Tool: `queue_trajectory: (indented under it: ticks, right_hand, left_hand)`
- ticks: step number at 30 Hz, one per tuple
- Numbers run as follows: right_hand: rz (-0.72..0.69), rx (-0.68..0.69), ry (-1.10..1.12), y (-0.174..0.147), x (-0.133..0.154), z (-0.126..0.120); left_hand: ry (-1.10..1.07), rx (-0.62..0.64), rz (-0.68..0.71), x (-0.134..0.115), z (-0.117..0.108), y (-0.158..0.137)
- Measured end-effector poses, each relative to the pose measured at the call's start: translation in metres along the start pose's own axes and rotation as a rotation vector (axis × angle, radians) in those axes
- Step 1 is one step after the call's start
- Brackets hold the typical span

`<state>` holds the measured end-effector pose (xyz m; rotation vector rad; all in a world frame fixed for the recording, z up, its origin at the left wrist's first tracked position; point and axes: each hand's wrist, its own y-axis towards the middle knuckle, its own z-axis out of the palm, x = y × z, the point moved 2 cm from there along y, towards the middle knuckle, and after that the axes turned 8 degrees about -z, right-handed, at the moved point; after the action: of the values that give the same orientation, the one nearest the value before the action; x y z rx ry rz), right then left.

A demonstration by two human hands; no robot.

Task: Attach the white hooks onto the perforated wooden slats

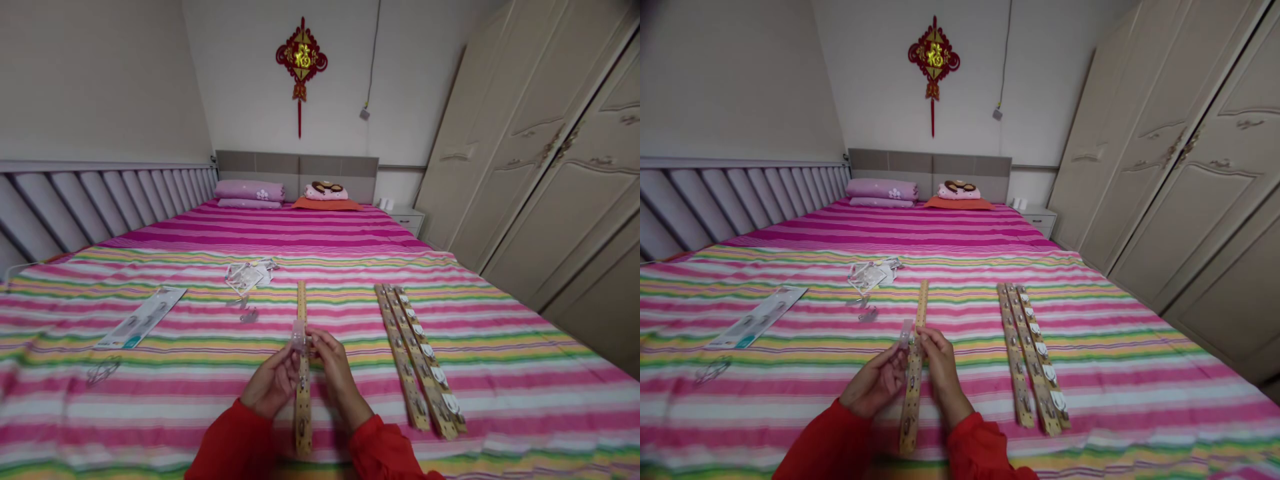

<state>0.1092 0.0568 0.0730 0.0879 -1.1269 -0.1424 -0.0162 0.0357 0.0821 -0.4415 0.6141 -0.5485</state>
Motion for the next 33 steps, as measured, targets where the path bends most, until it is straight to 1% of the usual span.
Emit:
queue_trajectory:
  ticks: [3, 6, 9, 12, 14, 16, 17, 19, 21, 23, 27, 30, 33]
  right_hand:
    - [0.071, 0.052, 0.093, -0.002, 0.001, 0.002]
    - [0.119, 0.081, 0.184, -0.006, 0.001, 0.006]
    - [0.128, 0.070, 0.210, -0.008, 0.001, 0.008]
    - [0.134, 0.080, 0.187, -0.009, 0.003, 0.007]
    - [0.138, 0.096, 0.164, -0.008, 0.004, 0.006]
    - [0.135, 0.110, 0.155, -0.006, 0.003, 0.004]
    - [0.123, 0.106, 0.153, -0.004, 0.002, 0.002]
    - [0.097, 0.066, 0.142, 0.002, -0.001, -0.002]
    - [0.093, 0.010, 0.114, 0.008, -0.006, -0.006]
    - [0.113, -0.018, 0.079, 0.016, -0.010, -0.009]
    - [0.134, -0.017, 0.026, 0.032, -0.012, -0.011]
    - [0.122, -0.022, 0.028, 0.044, -0.012, -0.012]
    - [0.110, -0.045, 0.028, 0.055, -0.017, -0.014]
  left_hand:
    - [-0.157, 0.099, -0.175, 0.008, 0.004, -0.005]
    - [-0.232, 0.136, -0.278, 0.013, 0.005, -0.006]
    - [-0.267, 0.141, -0.347, 0.017, 0.006, -0.006]
    - [-0.207, 0.124, -0.344, 0.018, 0.008, -0.005]
    - [-0.078, 0.079, -0.285, 0.018, 0.007, -0.003]
    - [0.121, 0.023, -0.167, 0.015, 0.004, 0.001]
    - [0.226, -0.011, -0.078, 0.012, 0.002, 0.003]
    - [0.404, -0.095, 0.143, 0.003, 0.000, 0.007]
    - [0.525, -0.173, 0.343, -0.007, -0.001, 0.010]
    - [0.629, -0.204, 0.451, -0.018, 0.002, 0.014]
    - [0.780, -0.171, 0.505, -0.036, 0.012, 0.027]
    - [0.774, -0.182, 0.514, -0.047, 0.015, 0.045]
    - [0.760, -0.189, 0.531, -0.055, 0.014, 0.065]
